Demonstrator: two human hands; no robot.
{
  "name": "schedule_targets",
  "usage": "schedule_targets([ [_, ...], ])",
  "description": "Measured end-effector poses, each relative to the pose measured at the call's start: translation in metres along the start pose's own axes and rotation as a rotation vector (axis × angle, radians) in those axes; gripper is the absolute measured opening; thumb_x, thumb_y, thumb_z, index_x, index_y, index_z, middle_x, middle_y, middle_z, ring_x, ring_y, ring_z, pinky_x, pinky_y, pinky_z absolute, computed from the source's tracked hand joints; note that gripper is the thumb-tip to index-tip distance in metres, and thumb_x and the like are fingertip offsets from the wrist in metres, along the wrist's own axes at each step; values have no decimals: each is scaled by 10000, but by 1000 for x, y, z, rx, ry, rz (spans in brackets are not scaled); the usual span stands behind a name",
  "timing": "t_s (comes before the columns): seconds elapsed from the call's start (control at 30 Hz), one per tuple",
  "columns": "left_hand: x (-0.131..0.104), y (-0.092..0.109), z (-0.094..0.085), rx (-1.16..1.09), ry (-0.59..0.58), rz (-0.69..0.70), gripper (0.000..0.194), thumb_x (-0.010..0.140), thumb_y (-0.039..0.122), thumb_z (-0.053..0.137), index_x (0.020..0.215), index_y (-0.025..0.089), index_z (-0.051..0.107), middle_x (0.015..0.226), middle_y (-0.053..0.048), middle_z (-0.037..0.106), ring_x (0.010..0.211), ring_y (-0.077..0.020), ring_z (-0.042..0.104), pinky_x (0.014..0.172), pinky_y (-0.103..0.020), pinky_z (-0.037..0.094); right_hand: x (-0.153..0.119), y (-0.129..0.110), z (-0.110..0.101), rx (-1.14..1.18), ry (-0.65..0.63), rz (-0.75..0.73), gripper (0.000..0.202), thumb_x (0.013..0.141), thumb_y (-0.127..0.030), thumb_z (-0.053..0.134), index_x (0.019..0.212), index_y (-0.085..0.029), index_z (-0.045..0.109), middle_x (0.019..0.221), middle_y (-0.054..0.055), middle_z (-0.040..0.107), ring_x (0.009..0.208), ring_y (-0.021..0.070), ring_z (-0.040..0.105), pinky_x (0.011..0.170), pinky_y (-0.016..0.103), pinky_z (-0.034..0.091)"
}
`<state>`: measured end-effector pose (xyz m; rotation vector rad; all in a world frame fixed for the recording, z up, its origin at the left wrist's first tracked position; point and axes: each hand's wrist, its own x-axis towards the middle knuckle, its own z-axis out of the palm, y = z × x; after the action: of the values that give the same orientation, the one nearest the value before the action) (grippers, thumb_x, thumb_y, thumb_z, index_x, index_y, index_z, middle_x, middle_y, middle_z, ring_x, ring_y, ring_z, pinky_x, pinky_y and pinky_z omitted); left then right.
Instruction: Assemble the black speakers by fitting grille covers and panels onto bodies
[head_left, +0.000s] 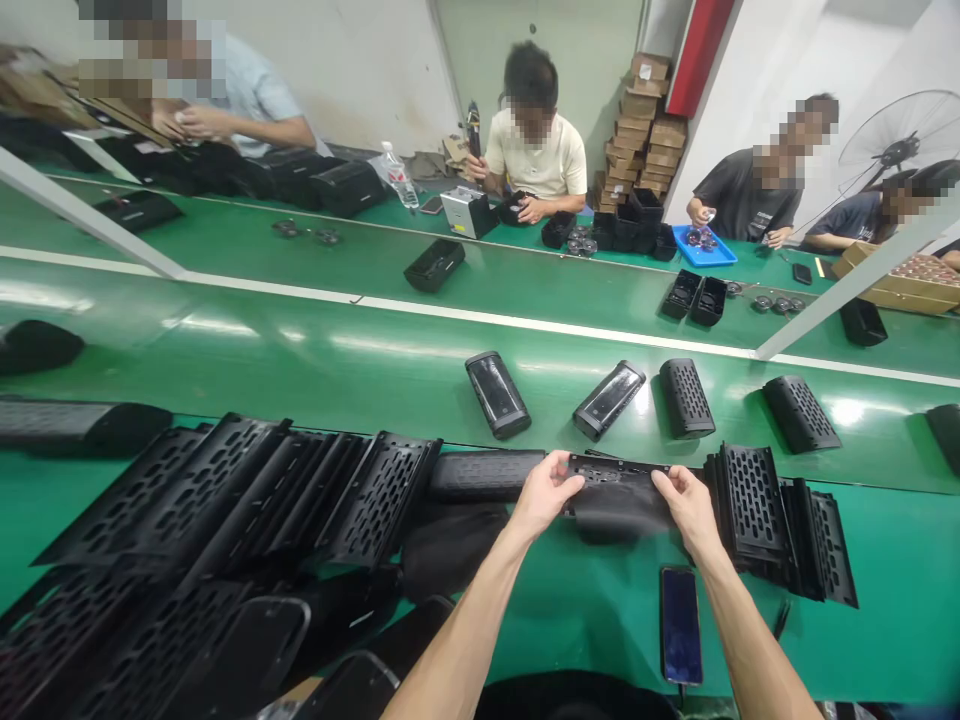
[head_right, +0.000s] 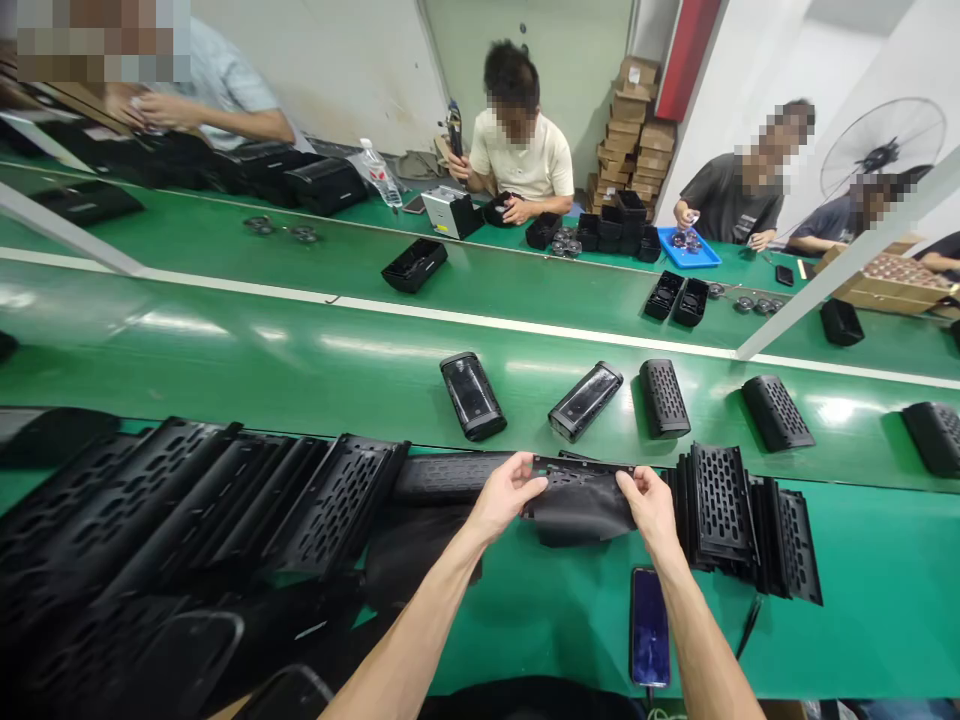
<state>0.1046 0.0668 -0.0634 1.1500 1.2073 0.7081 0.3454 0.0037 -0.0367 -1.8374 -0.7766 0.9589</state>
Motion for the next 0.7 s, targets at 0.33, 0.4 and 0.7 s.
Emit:
schedule_targets([
  [0.33,-56,14,-13,-220,-181,-23,589,693,299,851,1197,217,558,1061,-52,738,889,-189,700,771,-281,538,-45,-17,-1,221,-163,87,567,545,-658,906,699,-236,561,688,-12,630,672,178,533,656,292,436],
  [0.4,-60,15,-15,-216,-170,-70,465,739,329,801,1119,211,560,875,-5,726,696,-154,662,611,-236,487,-52,-19,-1,242,-185,97,568,541,-644,921,684,-237,551,684,-15,629,672,178,538,656,291,442],
  [0.7,-77,29,-23,-214,-178,-30,291,841,453,717,873,182,615,703,47,588,582,-106,513,537,-215,403,-71,-17,-11,300,-234,122,512,621,-614,919,736,-225,607,681,-34,616,642,149,515,608,259,424],
])
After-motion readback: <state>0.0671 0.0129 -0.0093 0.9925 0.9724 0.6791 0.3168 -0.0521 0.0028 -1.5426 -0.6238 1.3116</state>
